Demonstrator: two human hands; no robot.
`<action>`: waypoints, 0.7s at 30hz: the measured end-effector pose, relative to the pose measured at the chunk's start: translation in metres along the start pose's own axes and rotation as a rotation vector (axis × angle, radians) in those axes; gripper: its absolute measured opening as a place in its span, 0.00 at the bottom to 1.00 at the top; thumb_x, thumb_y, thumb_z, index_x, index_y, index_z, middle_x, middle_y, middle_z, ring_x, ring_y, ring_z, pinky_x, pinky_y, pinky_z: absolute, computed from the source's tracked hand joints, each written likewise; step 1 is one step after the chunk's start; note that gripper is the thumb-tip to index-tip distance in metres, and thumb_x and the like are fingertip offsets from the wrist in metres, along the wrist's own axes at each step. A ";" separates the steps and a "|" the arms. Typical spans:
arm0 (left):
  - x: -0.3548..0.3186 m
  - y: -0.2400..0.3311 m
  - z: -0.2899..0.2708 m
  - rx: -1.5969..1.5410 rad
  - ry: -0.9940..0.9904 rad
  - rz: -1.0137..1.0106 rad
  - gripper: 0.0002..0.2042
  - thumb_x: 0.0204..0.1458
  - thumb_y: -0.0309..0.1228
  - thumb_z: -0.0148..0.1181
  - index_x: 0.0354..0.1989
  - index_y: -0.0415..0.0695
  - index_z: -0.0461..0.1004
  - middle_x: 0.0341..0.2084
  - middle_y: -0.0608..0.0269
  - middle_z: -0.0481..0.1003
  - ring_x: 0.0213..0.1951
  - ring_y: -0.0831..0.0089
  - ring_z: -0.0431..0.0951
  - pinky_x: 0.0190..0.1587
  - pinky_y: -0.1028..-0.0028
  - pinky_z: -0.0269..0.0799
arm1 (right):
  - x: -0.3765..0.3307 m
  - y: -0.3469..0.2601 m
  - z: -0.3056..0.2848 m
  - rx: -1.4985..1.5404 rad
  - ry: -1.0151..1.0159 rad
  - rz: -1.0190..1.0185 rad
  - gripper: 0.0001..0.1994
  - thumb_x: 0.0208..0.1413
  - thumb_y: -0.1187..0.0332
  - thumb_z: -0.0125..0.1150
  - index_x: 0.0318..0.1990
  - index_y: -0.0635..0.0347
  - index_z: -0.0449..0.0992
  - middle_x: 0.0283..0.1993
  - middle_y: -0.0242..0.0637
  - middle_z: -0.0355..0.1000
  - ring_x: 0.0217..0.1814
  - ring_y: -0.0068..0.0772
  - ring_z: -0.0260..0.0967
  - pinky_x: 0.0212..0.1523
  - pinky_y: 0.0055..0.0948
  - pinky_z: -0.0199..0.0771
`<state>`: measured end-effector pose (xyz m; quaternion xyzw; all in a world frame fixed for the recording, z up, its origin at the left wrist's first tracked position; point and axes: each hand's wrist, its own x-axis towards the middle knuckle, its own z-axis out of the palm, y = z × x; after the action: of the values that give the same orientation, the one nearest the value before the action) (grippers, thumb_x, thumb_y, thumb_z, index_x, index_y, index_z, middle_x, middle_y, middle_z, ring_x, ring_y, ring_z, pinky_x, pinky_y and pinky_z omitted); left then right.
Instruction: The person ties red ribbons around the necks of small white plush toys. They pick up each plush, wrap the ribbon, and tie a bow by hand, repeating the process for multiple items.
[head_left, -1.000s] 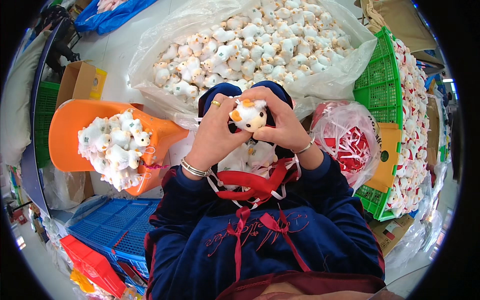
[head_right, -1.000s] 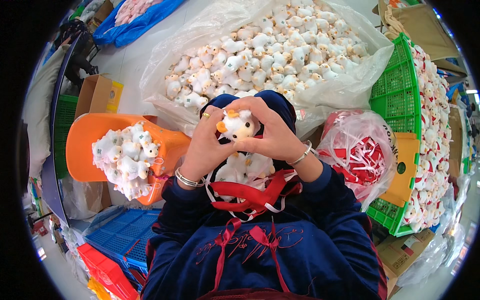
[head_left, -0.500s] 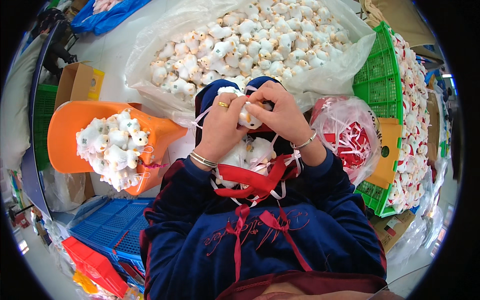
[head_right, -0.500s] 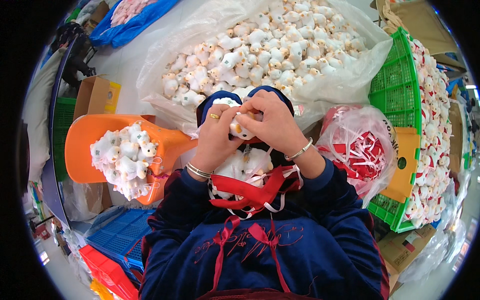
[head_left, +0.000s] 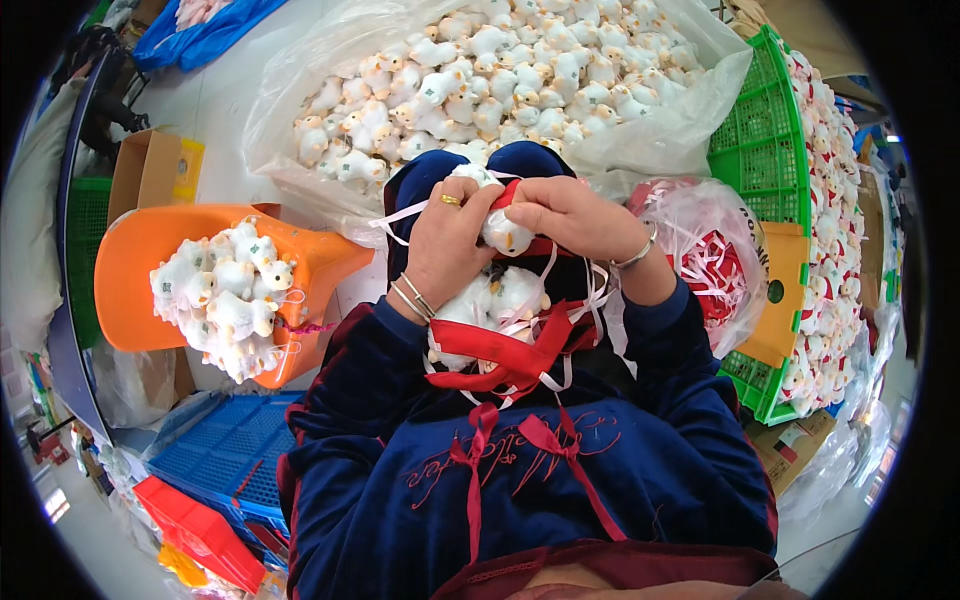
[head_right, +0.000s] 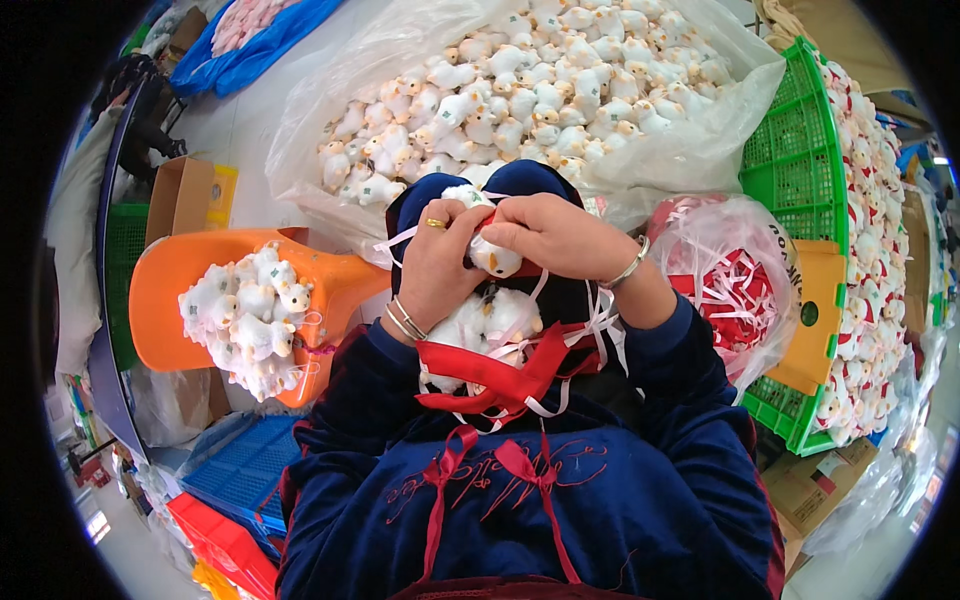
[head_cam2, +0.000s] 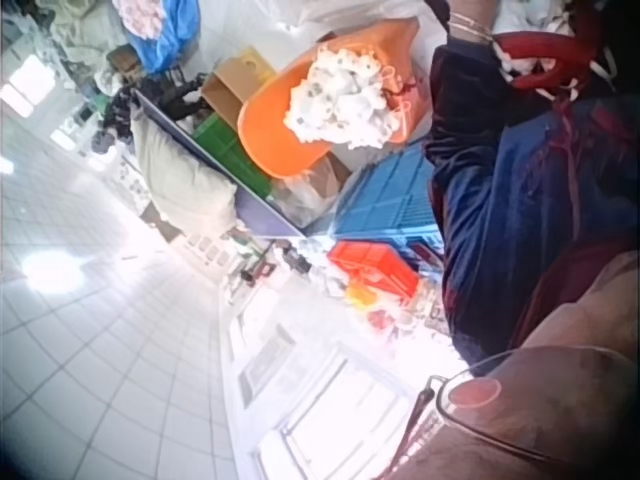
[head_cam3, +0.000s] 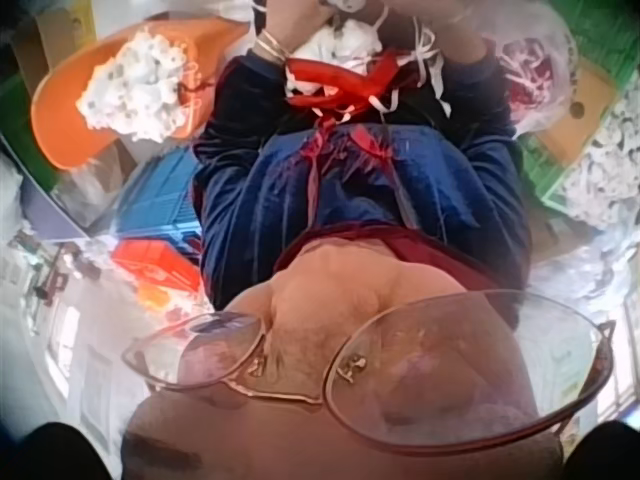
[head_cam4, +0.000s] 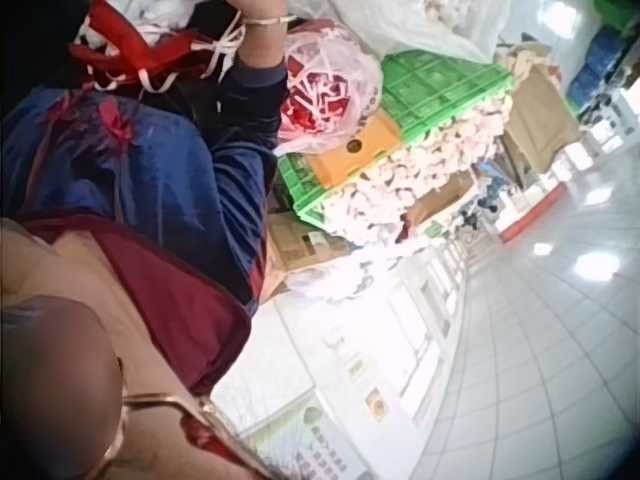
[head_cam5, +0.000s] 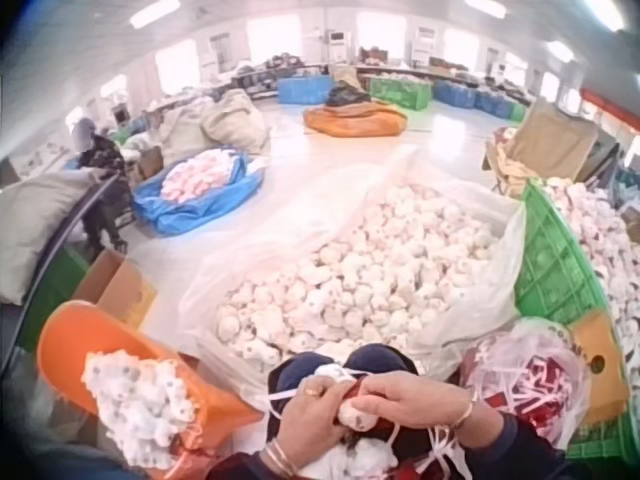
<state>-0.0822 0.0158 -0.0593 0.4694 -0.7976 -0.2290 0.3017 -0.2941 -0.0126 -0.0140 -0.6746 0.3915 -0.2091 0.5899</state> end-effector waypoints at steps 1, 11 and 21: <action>0.001 0.000 0.000 0.003 0.007 0.000 0.29 0.37 0.26 0.75 0.53 0.47 0.76 0.43 0.58 0.71 0.47 0.56 0.74 0.46 0.62 0.74 | 0.001 0.000 -0.002 0.033 -0.015 -0.004 0.16 0.71 0.59 0.53 0.39 0.66 0.75 0.32 0.27 0.71 0.33 0.19 0.65 0.35 0.23 0.69; 0.003 -0.016 -0.022 -0.826 -0.072 -0.378 0.22 0.51 0.32 0.69 0.55 0.39 0.75 0.48 0.62 0.79 0.48 0.75 0.79 0.53 0.71 0.74 | 0.005 -0.019 -0.035 0.019 0.337 -0.144 0.18 0.67 0.67 0.57 0.61 0.60 0.72 0.53 0.31 0.77 0.30 0.10 0.62 0.32 0.15 0.65; -0.005 -0.016 -0.016 -1.003 -0.252 -0.436 0.27 0.50 0.30 0.68 0.61 0.39 0.71 0.49 0.63 0.78 0.49 0.75 0.78 0.55 0.70 0.74 | 0.024 0.009 -0.014 0.165 0.070 -0.030 0.17 0.64 0.71 0.61 0.59 0.64 0.74 0.40 0.25 0.70 0.33 0.11 0.60 0.30 0.16 0.62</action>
<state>-0.0594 0.0116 -0.0602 0.3916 -0.5055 -0.6916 0.3358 -0.2931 -0.0400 -0.0240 -0.6218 0.3830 -0.2729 0.6263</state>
